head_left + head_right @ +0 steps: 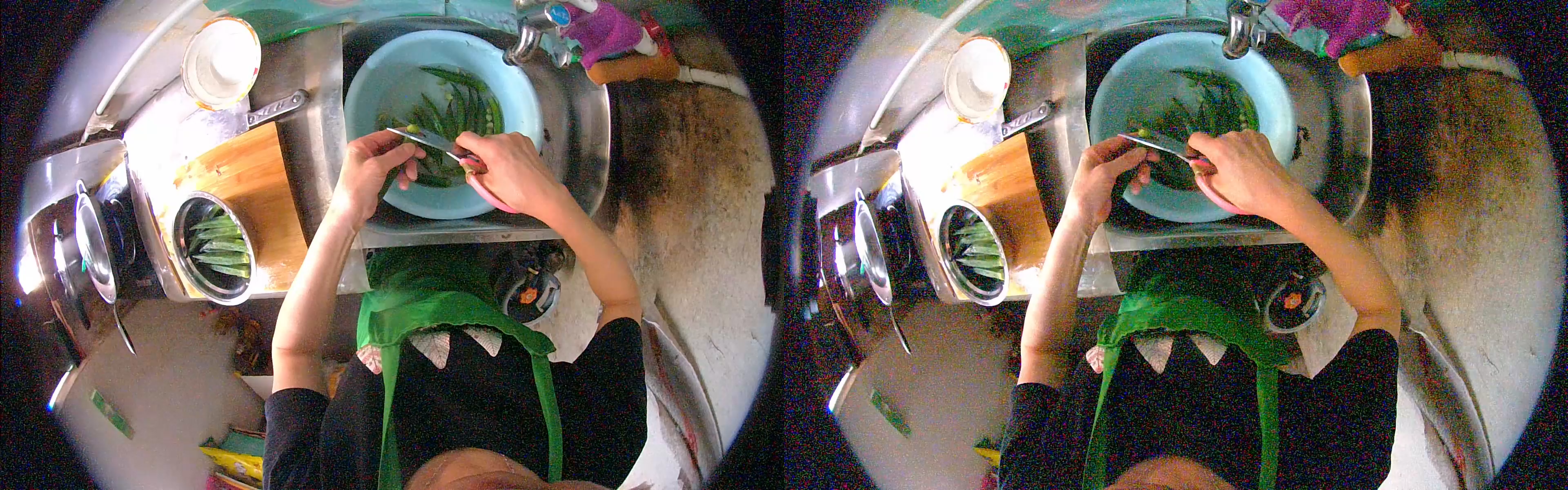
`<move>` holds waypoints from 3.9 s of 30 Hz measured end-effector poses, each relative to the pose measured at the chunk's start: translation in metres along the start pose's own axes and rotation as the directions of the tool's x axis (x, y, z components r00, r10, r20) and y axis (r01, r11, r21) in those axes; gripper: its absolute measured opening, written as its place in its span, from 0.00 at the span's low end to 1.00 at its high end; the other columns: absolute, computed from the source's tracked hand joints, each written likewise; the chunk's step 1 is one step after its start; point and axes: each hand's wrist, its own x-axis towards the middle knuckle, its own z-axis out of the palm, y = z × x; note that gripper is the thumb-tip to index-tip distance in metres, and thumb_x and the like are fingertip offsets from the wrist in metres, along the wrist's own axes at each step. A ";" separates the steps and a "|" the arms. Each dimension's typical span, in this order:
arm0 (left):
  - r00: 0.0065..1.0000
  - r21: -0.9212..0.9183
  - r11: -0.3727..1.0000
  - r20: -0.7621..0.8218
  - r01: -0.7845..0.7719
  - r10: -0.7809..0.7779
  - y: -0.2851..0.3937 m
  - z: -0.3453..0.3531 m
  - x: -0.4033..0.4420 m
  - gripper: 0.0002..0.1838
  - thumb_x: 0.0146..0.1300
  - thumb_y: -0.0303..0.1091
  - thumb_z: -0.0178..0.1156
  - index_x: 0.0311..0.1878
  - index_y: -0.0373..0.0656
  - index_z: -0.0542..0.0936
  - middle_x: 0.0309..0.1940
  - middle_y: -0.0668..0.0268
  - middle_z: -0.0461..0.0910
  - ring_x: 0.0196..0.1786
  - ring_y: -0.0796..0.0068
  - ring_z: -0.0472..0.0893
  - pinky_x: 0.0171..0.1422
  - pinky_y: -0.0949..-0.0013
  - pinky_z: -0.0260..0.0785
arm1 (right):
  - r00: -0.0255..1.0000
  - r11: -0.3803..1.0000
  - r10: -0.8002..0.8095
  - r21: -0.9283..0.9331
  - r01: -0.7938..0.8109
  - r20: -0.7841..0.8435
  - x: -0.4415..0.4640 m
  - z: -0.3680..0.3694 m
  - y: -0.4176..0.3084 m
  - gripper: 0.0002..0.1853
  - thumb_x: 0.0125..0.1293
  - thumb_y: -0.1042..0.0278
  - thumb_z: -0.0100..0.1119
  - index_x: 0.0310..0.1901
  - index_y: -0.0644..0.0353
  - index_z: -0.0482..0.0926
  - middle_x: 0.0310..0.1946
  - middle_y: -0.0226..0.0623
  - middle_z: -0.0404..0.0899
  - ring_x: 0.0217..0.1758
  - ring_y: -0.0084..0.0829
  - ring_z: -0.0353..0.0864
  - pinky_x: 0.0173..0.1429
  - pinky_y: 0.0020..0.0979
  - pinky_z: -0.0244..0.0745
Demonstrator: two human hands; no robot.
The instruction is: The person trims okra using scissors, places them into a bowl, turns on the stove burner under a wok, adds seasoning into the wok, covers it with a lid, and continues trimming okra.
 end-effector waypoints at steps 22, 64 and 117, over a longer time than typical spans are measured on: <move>0.996 -0.140 0.990 0.092 0.007 0.006 -0.020 0.019 0.003 0.15 0.67 0.31 0.52 0.55 0.38 0.74 0.32 0.69 0.75 0.30 0.82 0.71 0.34 0.80 0.62 | 0.864 0.568 0.385 0.655 -0.499 0.324 -0.024 0.023 0.061 0.05 0.63 0.69 0.50 0.31 0.58 0.69 0.14 0.24 0.64 0.10 0.17 0.62 0.13 0.21 0.57; 0.977 0.169 0.973 -0.121 -0.155 0.176 -0.020 0.020 0.061 0.12 0.59 0.33 0.64 0.41 0.35 0.78 0.27 0.67 0.79 0.31 0.81 0.76 0.38 0.76 0.68 | 0.939 0.754 0.334 0.573 -0.321 0.086 -0.031 0.024 0.081 0.09 0.57 0.76 0.56 0.41 0.64 0.74 0.22 0.27 0.67 0.20 0.18 0.67 0.25 0.23 0.61; 0.985 -0.206 0.979 0.169 -0.006 0.041 -0.020 0.016 0.017 0.12 0.70 0.37 0.47 0.51 0.43 0.71 0.33 0.64 0.75 0.28 0.78 0.69 0.30 0.77 0.59 | 0.996 1.000 -0.018 -0.025 0.016 -0.089 -0.007 0.001 0.026 0.12 0.53 0.73 0.60 0.40 0.56 0.72 0.30 0.39 0.72 0.34 0.44 0.76 0.38 0.42 0.71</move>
